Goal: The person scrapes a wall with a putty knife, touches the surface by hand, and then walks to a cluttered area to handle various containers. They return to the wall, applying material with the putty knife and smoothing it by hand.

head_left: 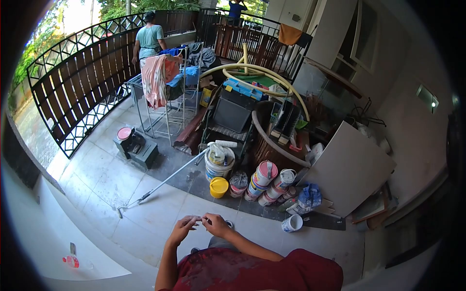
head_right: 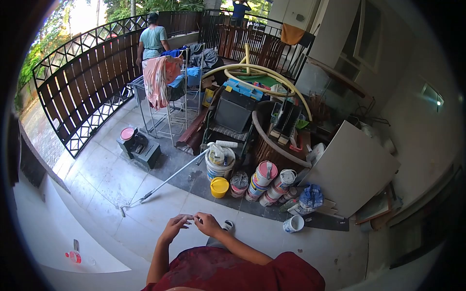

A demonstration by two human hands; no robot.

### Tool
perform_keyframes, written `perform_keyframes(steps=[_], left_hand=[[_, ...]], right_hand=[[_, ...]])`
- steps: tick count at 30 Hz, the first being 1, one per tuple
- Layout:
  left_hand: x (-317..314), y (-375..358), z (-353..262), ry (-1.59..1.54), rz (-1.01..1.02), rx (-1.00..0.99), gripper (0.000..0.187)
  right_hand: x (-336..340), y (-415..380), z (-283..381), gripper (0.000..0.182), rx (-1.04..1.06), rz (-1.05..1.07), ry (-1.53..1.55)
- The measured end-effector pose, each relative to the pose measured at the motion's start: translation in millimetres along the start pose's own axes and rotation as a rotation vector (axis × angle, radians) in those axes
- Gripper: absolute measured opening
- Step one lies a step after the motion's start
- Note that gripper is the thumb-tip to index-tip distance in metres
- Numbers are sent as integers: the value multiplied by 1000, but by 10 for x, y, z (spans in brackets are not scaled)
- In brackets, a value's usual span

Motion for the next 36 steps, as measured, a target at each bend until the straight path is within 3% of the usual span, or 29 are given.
perform_keyframes(steps=[36], left_hand=[[241,-33,166,-99,-105,-3,40]], right_hand=[[-229,121,159,16,-45,86,25]])
Point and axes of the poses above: each hand's wrist, its own y-axis towards the middle knuckle, its own x-axis out of the back of the hand, z = x × y, the point moved 2 cm from there along y, towards the middle knuckle, and after that the axes turned 13 degrees about y, right-handed, at the moved point
